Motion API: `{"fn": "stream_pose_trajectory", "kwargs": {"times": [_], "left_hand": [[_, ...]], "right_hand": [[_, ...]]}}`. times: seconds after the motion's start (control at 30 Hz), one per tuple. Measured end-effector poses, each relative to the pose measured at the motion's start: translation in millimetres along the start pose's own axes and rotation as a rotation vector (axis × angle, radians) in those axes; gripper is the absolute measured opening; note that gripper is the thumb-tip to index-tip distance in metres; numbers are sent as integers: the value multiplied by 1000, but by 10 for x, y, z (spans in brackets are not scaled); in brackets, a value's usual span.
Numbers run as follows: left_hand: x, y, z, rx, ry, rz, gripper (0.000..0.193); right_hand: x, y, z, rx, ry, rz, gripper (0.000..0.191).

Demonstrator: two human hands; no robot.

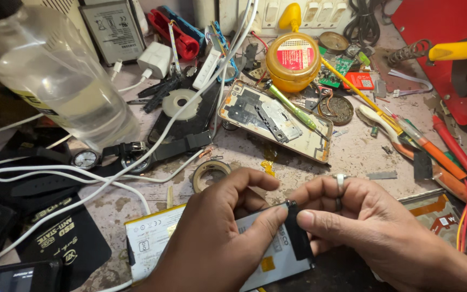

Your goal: The person works at a cluttered repair bench, peeling a protective strip from a phone battery and fitting a black connector bracket onto its edge. They press and align the bracket along the battery's flex-cable end, turning the battery over to seat the piece on both sides.

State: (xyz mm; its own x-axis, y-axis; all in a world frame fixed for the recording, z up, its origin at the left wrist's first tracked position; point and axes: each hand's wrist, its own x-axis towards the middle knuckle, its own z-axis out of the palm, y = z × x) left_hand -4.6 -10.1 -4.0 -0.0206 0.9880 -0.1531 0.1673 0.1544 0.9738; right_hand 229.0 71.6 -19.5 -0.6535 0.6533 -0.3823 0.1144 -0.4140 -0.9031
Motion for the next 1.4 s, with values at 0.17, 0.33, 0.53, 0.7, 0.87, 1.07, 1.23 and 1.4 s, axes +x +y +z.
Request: {"fn": "stream_pose_trajectory", "kwargs": {"times": [0.17, 0.33, 0.53, 0.7, 0.87, 1.07, 1.23, 1.4], "left_hand": [[-30, 75, 19, 206, 55, -33, 51], [-39, 68, 9, 187, 67, 67, 58], [-44, 63, 6, 195, 73, 70, 59], [-56, 66, -26, 262, 31, 224, 62], [-94, 79, -53, 244, 87, 336, 65], [20, 30, 121, -536, 314, 460, 83], [73, -106, 237, -728, 128, 117, 74], [22, -93, 133, -790, 95, 277, 77]], "right_hand": [[1, 20, -32, 47, -109, 53, 24], [-6, 7, -29, 82, -103, 98, 24], [-20, 3, -5, 105, -68, 126, 24], [-25, -16, 14, 1, -123, 43, 24], [-54, -28, 23, -19, -153, -61, 22], [-45, -57, 27, 148, 80, -251, 19], [-22, -61, 93, 245, 32, -290, 19], [-24, -79, 132, 303, -48, -362, 18]]}}
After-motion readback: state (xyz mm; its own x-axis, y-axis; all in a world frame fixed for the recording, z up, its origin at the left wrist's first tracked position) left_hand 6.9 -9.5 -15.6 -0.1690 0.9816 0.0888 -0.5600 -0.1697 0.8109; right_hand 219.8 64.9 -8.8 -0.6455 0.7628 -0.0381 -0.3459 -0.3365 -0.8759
